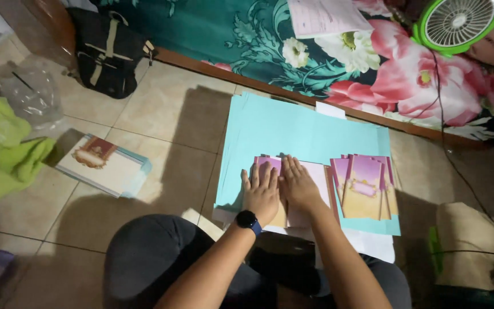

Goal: Manually folding and stacking printed document folders or cards on a flat surface.

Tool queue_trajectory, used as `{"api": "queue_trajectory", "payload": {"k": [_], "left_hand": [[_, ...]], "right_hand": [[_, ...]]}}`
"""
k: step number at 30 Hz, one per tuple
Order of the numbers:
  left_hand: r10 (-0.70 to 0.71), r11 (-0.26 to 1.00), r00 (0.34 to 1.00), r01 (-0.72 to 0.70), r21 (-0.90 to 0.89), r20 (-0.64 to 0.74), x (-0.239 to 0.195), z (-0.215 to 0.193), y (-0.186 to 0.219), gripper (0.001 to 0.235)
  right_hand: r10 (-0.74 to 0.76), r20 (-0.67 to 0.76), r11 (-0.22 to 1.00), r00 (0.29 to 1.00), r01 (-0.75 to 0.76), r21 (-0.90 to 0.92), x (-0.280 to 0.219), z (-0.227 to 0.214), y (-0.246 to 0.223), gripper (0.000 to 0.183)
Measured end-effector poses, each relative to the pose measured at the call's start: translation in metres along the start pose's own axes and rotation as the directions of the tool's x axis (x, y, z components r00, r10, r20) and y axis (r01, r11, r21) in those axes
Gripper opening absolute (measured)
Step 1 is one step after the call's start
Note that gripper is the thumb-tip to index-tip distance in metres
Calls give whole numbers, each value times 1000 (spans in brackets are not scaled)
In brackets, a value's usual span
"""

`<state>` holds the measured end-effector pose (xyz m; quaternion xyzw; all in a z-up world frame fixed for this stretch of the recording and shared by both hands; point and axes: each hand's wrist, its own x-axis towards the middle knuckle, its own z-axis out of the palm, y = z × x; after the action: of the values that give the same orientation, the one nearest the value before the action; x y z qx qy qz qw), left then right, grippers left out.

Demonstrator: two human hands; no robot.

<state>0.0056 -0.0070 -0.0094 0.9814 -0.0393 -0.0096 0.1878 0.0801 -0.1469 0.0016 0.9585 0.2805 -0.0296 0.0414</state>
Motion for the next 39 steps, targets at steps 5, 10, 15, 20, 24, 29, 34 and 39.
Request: {"api": "queue_trajectory", "payload": {"k": [5,10,15,20,24,29,34,39], "left_hand": [[9,999,995,-13,-42,-101,-6,-6,-1,56],[26,998,989,-35,-56,-145,-8,-2,-5,54],[89,991,940,-115,-62,-330,4,14,-6,55],[149,967,903,-218,-132,-403,2,1,2,55],[64,883,731,-359,-304,-679,-6,-12,19,48],[-209,725,695,-362,-586,-688,-3,-28,26,46],[-594,85,804,109,-990,38,11,-29,-5,65],[-380,599,906,394,-697,186,8,-12,-21,55]], "right_hand": [[111,5,993,994,-111,45,-13,4,-13,69],[247,-40,963,968,-250,-103,-76,12,-40,56],[468,127,630,875,-431,646,-71,-17,-51,63],[429,151,515,891,-378,770,-68,-14,-41,54],[445,156,464,882,-375,803,-67,-14,-42,50],[502,74,525,862,-372,765,-74,-20,-46,48],[544,-27,642,839,-395,657,-74,-14,-50,63],[539,-10,631,842,-396,667,-77,-41,-63,67]]}}
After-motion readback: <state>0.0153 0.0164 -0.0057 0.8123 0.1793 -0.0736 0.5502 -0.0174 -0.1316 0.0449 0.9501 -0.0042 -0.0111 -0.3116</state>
